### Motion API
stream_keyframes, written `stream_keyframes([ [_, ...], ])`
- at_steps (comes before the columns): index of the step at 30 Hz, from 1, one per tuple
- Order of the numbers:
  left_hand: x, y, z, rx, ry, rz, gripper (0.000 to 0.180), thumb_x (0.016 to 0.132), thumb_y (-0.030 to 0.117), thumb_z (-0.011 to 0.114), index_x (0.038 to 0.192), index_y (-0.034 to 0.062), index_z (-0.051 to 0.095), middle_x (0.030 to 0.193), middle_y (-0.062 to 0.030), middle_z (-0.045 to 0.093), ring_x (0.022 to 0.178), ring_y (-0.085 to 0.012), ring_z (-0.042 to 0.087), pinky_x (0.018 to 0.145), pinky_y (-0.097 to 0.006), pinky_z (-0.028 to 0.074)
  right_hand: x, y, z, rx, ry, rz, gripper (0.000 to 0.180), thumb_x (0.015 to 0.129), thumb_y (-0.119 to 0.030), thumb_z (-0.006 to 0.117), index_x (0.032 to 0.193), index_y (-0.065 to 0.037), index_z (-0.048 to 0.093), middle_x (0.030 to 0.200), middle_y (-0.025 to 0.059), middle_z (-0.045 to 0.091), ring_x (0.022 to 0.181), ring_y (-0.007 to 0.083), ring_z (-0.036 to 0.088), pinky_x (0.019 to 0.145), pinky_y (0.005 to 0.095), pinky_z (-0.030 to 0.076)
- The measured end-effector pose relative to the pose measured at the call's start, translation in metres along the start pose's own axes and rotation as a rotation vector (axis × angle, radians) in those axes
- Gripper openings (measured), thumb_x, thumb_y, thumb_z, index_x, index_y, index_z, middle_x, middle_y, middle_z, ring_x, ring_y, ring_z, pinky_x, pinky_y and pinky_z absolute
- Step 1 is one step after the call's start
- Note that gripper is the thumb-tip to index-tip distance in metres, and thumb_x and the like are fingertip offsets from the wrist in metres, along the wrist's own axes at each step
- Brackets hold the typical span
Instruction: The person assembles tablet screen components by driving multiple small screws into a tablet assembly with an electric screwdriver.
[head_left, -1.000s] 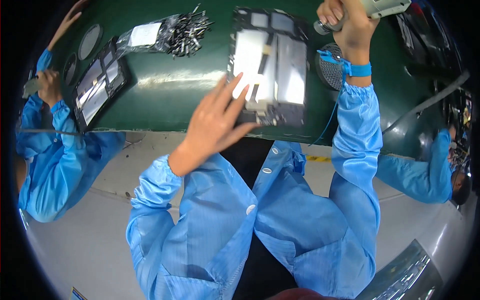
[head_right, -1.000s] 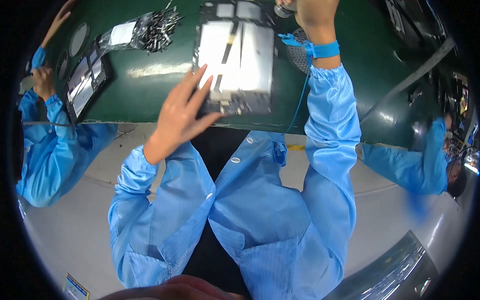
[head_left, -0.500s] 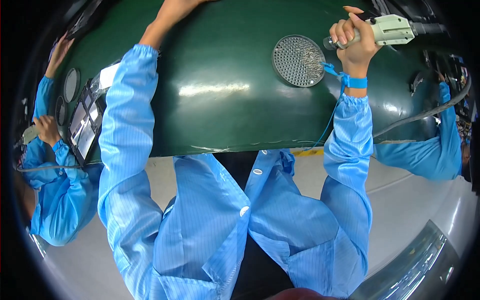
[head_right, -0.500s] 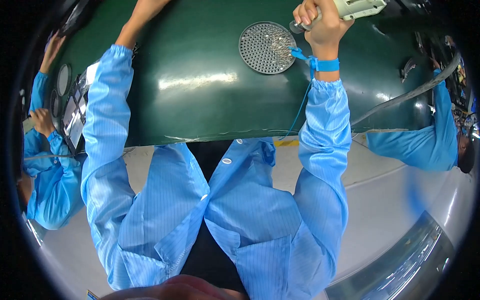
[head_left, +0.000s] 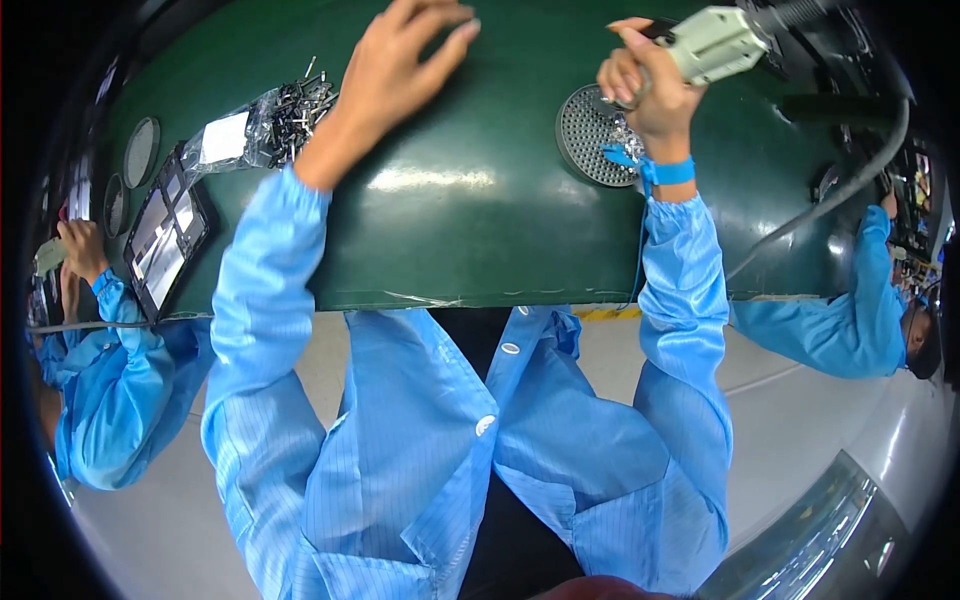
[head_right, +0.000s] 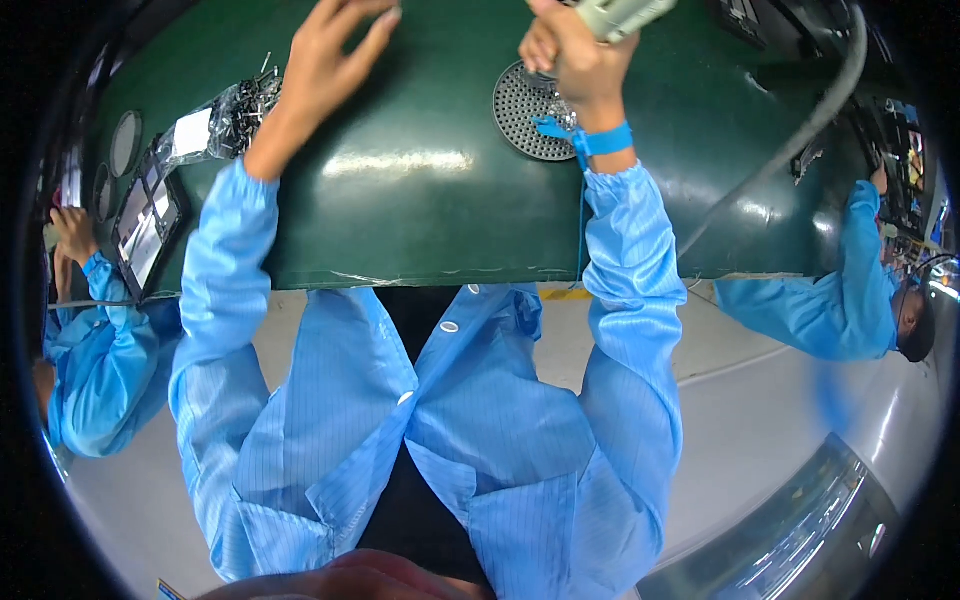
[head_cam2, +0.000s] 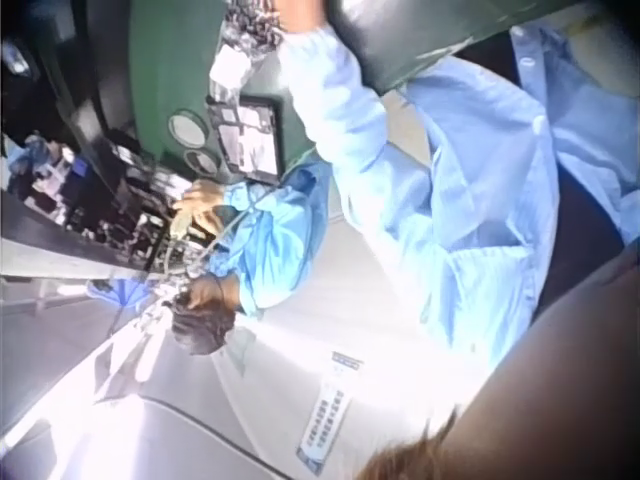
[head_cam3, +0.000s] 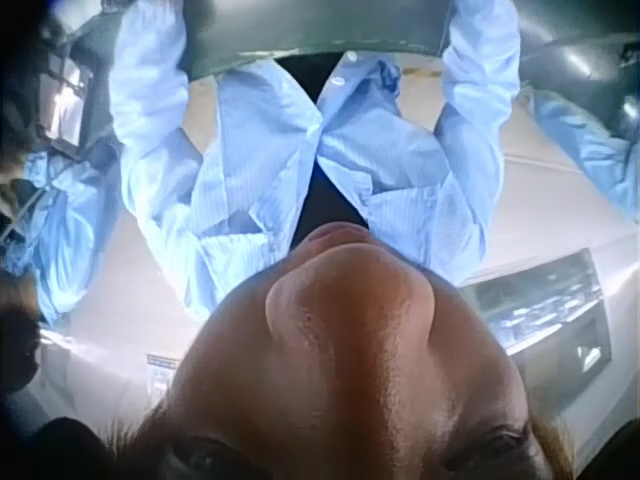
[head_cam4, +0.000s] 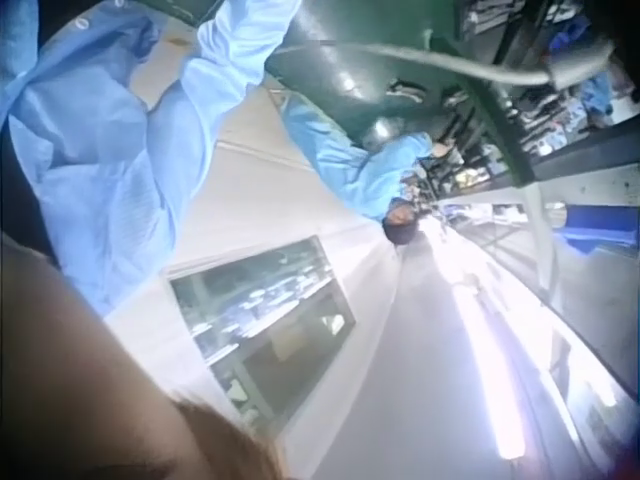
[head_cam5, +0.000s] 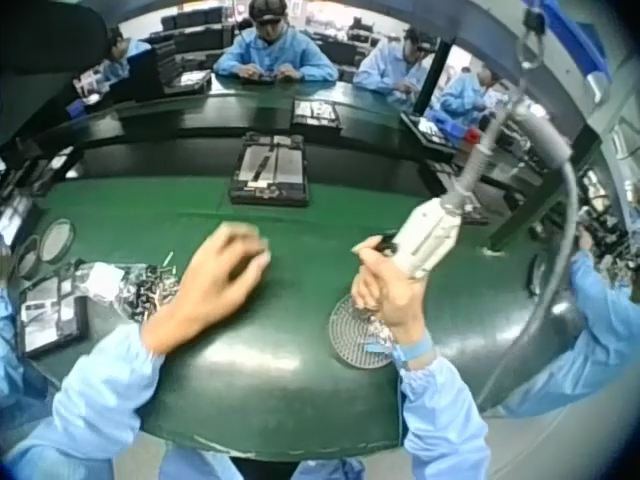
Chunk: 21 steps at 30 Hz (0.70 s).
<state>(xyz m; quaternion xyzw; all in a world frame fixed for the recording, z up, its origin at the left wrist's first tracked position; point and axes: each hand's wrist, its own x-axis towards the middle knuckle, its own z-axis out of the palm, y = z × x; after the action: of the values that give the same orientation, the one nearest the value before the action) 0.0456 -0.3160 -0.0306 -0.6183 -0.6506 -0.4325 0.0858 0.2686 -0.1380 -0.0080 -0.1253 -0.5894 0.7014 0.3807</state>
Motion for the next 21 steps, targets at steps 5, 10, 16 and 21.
stream_keyframes([
  [5,-0.055,0.025,-0.008,0.148,0.084,0.11,0.008,0.087,0.016,0.078,0.09,0.0088,0.077,0.098,-0.0014,0.07,0.079,-0.0188,0.066,0.07,-0.034,0.05,-0.008,0.007,0.032,0.061,0.024,0.095,0.011,0.101,-0.01,0.059,0.104,0.0,0.063,0.053,-0.0028,0.04,0.038,0.0105,0.038,0.041,0.0287,0.039],
  [10,-0.055,0.018,-0.007,0.079,0.077,0.072,0.011,0.088,0.017,0.078,0.089,0.0063,0.075,0.099,-0.003,0.07,0.078,-0.0193,0.068,0.071,-0.034,0.049,0.002,0.006,0.019,0.019,-0.077,-0.024,0.019,0.096,-0.011,0.054,0.099,0.005,0.063,0.055,0.0012,0.038,0.043,0.0138,0.039,0.047,0.0345,0.04],
  [16,-0.057,0.017,-0.004,0.076,0.051,0.082,0.012,0.088,0.018,0.078,0.09,0.0057,0.076,0.101,-0.0033,0.07,0.08,-0.0189,0.07,0.071,-0.034,0.05,0.0,0.006,0.021,-0.04,-0.071,-0.031,0.022,0.097,-0.012,0.05,0.102,0.004,0.063,0.056,0.0005,0.037,0.045,0.0133,0.039,0.048,0.0343,0.04],
  [21,-0.046,0.036,-0.017,0.021,-0.03,-0.013,0.012,0.087,0.01,0.077,0.094,0.0013,0.072,0.102,-0.0141,0.067,0.085,-0.0313,0.066,0.075,-0.039,0.053,-0.006,0.009,0.019,0.038,-0.007,0.042,0.011,0.102,-0.01,0.055,0.101,-0.001,0.061,0.051,-0.0024,0.038,0.037,0.0109,0.036,0.041,0.0288,0.04],
])
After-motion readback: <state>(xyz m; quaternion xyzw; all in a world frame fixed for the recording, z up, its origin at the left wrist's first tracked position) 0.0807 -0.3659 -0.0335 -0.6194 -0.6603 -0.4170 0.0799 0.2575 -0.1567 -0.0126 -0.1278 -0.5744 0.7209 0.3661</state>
